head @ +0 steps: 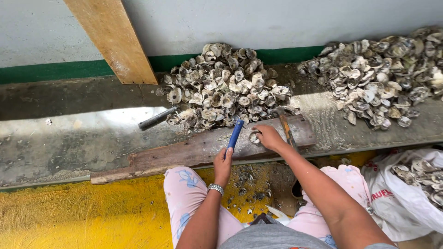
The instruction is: Smashing and processing oyster shells using a hammer and a punch tool on a wooden block.
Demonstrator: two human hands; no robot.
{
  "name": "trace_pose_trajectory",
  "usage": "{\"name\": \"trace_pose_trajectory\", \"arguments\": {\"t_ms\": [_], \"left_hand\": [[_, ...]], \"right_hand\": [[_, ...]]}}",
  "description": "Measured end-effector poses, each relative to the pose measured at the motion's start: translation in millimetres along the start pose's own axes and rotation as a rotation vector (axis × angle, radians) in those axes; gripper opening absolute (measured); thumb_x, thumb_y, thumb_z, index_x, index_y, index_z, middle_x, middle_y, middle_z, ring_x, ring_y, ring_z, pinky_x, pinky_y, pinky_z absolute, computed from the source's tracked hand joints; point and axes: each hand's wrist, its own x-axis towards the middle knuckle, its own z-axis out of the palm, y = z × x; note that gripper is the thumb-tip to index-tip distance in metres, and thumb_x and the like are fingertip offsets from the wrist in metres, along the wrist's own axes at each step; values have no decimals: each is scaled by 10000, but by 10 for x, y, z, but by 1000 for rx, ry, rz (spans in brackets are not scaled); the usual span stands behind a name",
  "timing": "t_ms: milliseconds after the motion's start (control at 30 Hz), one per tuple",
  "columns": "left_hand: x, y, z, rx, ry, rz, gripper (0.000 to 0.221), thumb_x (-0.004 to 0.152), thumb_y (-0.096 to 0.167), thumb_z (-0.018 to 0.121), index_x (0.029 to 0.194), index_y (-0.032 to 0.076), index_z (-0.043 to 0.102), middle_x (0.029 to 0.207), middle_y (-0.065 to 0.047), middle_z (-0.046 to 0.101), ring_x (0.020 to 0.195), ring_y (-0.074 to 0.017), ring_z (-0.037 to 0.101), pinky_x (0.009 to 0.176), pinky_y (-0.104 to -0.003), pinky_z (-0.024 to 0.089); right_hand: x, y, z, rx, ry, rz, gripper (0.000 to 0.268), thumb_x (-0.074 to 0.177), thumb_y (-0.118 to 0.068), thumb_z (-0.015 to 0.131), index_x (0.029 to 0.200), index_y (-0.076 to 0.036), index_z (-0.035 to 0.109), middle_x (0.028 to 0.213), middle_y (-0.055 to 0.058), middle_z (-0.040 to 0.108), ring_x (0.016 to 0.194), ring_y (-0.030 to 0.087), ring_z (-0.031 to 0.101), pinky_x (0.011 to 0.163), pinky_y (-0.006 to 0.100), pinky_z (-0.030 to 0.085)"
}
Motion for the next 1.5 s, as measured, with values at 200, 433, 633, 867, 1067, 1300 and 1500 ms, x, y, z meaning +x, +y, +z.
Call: {"name": "trace_pose_trajectory", "arguments": {"t_ms": [200, 433, 633, 867, 1067, 1300, 1500], "left_hand": [[-114, 147, -21, 240, -58, 25, 426, 962, 523, 595, 908, 116, 708, 615, 29, 515, 548, -95, 423, 508, -301, 348], [-153, 174, -25, 338, -99, 115, 487, 980, 540, 594, 951, 68, 712, 626, -28, 572, 549, -138, 486, 522, -359, 398], [-241, 337, -13, 575, -79, 108, 473, 958, 552, 540, 1042, 123, 721, 651, -105, 655, 587, -256, 643, 583, -431, 479], [-194, 260, -7, 582, -34, 88, 491, 975, 556, 515, 1116, 127, 708, 705, -127, 694, 637, -293, 679, 618, -459, 500], [-212, 346, -9, 640, -33, 72, 498, 961, 556, 501, 1175, 145, 684, 711, -135, 700, 653, -308, 697, 628, -471, 518], [-221, 271, -17, 687, -79, 125, 481, 996, 585, 485, 1118, 154, 660, 706, -120, 711, 679, -306, 710, 661, -475, 534], [-245, 329, 6, 774, -104, 119, 446, 1000, 572, 475, 1068, 154, 614, 712, -117, 705, 660, -316, 712, 636, -484, 551]], "right_hand": [[-653, -98, -408, -30, 121, 75, 453, 968, -212, 651, 1389, -76, 556, 1408, 169, 554, 1243, 329, 580, 1067, 474, 457], [-1208, 428, -280, -173, 223, 399, 717, 872, -355, 755, 1347, 65, 420, 1233, 267, 521, 1030, 378, 608, 850, 481, 526], [-1206, 560, -172, 400, 255, 422, 299, 970, -301, 654, 1058, -21, 599, 761, 103, 618, 592, 202, 584, 579, 412, 499], [-1461, 212, -383, 594, 364, 350, 213, 1032, -286, 579, 1100, -85, 596, 742, 44, 587, 546, 134, 526, 460, 302, 465], [-1801, -151, -578, 535, 354, 232, 286, 980, -217, 572, 1177, -46, 455, 743, 16, 591, 545, 129, 601, 448, 292, 561], [-2232, -302, -360, 226, 208, 153, 386, 1015, -324, 544, 1331, -110, 486, 685, 44, 599, 558, 180, 600, 484, 347, 457], [-2380, -719, -582, 267, 508, -139, 408, 1042, -317, 515, 1368, -78, 460, 693, 41, 628, 552, 136, 635, 453, 314, 503]]}}
